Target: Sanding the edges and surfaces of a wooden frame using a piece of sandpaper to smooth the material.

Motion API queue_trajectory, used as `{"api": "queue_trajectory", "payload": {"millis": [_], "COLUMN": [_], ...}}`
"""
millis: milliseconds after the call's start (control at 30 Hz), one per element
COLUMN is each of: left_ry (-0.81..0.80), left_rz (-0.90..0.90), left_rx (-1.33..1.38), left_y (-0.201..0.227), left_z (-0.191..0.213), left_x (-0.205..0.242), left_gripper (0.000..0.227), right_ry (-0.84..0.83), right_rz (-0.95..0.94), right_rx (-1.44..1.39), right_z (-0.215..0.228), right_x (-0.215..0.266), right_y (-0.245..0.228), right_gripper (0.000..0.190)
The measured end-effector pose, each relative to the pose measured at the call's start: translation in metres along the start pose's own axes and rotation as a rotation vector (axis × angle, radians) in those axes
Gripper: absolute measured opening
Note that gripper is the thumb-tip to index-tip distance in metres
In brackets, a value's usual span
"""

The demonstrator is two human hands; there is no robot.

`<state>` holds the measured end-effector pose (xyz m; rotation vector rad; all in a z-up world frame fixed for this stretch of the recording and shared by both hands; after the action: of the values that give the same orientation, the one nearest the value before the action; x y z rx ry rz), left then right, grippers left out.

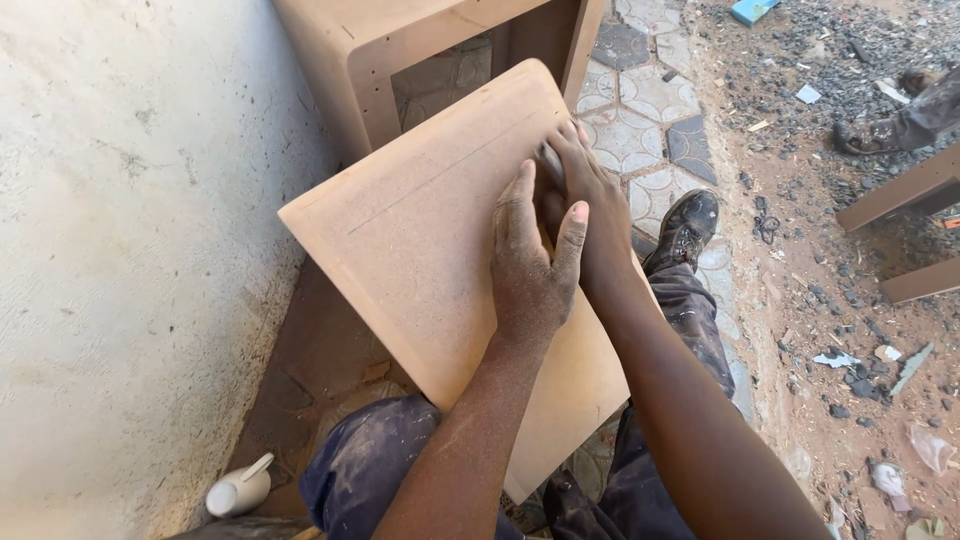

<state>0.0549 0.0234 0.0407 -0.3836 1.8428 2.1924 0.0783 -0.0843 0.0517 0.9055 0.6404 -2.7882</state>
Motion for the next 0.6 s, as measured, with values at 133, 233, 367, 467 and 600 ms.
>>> {"api": "queue_trajectory", "payload": {"millis": [133, 233, 367, 467, 600], "left_ry": [0.016, 0.017, 0.001, 0.064, 0.185], "left_rz": [-0.02, -0.009, -0.044, -0.109, -0.103], "left_rx": [-0.008, -0.022, -0.153, -0.374, -0.721], "left_y": [0.001, 0.002, -0.001, 0.004, 0.001], "left_z": [0.001, 0.002, 0.002, 0.01, 0.026], "left_x": [0.0, -0.003, -0.013, -0.04, -0.096], "left_gripper": [0.064, 0.056, 0.044, 0.042, 0.06], "right_ry": [0.081, 0.061, 0.146, 0.19, 0.098], "right_rz": [-0.127, -0.239, -0.319, -0.266, -0.162], "right_rx": [0.018, 0.037, 0.015, 0.042, 0.032], "right_z": [0.008, 0.011, 0.005, 0.0, 0.0], "right_x": [0.086, 0.144, 0.183, 0.175, 0.128], "right_y": [-0.009, -0.012, -0.008, -0.005, -0.011], "right_gripper": [0.047, 0.057, 0.051, 0.046, 0.045]}}
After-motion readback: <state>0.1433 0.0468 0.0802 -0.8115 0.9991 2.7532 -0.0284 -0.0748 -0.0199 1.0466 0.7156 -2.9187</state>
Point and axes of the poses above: each hand's wrist, its own x-axis away from the middle knuckle, its own z-axis out of the back of the hand, y = z × x, the point moved 3 cm from there along -x, towards the middle knuckle, and after that the axes turned 9 degrees about z, right-handed, at the moved point
